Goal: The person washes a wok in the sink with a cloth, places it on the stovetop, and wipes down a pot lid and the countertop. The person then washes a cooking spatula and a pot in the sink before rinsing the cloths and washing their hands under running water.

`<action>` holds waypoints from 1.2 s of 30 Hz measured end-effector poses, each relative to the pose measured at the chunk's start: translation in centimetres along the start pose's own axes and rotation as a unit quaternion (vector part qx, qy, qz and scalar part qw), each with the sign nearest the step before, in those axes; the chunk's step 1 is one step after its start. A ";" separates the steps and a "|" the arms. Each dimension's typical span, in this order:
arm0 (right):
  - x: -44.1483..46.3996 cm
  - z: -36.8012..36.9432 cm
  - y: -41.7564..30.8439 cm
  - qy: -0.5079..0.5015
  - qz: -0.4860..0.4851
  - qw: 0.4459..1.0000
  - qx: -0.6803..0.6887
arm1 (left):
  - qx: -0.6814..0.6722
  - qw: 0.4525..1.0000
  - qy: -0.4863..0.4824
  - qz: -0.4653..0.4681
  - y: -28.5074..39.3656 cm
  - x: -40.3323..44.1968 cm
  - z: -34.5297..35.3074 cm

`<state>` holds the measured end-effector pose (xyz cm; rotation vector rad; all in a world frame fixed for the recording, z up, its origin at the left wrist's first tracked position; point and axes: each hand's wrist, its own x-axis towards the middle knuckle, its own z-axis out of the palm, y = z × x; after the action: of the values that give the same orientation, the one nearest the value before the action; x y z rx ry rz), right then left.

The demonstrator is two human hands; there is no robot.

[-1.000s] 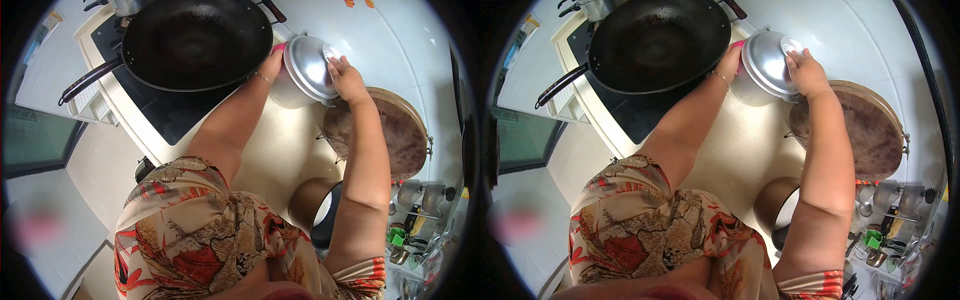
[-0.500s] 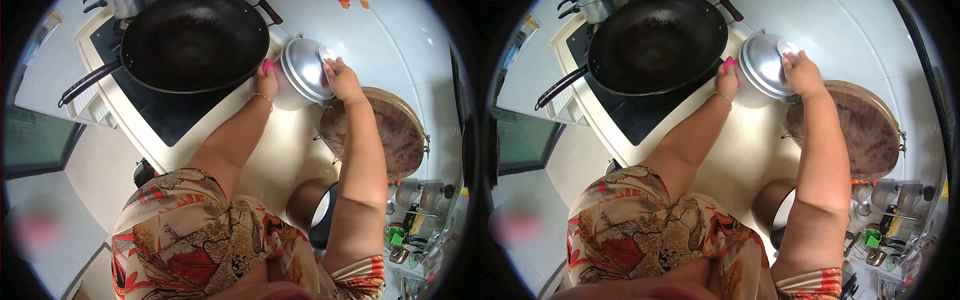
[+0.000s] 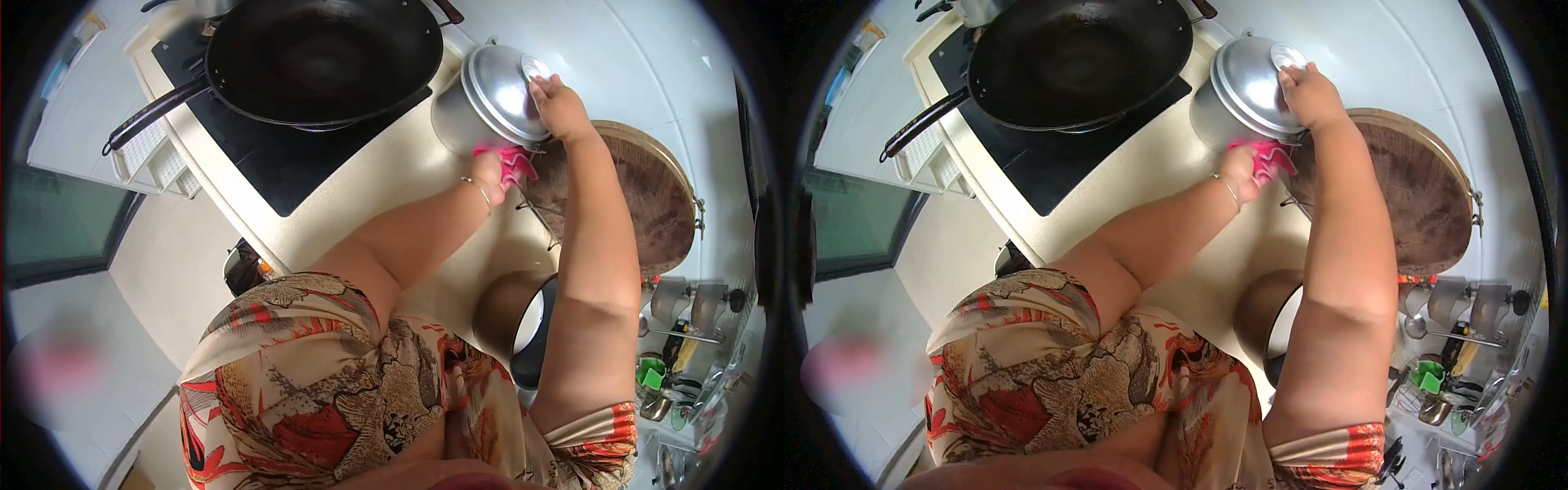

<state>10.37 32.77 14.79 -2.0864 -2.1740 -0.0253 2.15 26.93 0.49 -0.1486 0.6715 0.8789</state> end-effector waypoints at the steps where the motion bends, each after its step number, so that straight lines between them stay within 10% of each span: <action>1: 0.0 0.0 0.0 0.001 0.005 1.000 0.003 | 0.005 1.000 0.001 -0.002 1.0 0.6 0.0; 7: -0.1 0.1 0.1 0.013 -0.002 1.000 -0.006 | -0.142 0.979 -0.105 -0.105 5.3 -1.4 0.2; 31: -0.7 0.3 -0.6 0.048 -0.003 0.999 0.003 | 0.320 0.903 -0.039 0.283 8.5 -9.0 -5.7; 36: -0.4 0.4 -0.7 0.034 0.010 0.999 -0.021 | 0.448 0.747 -0.012 0.491 5.1 -2.3 -5.5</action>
<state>9.63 32.42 14.37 -2.0973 -2.1303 -0.1378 -5.38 26.59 -1.76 1.2012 1.1049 1.4396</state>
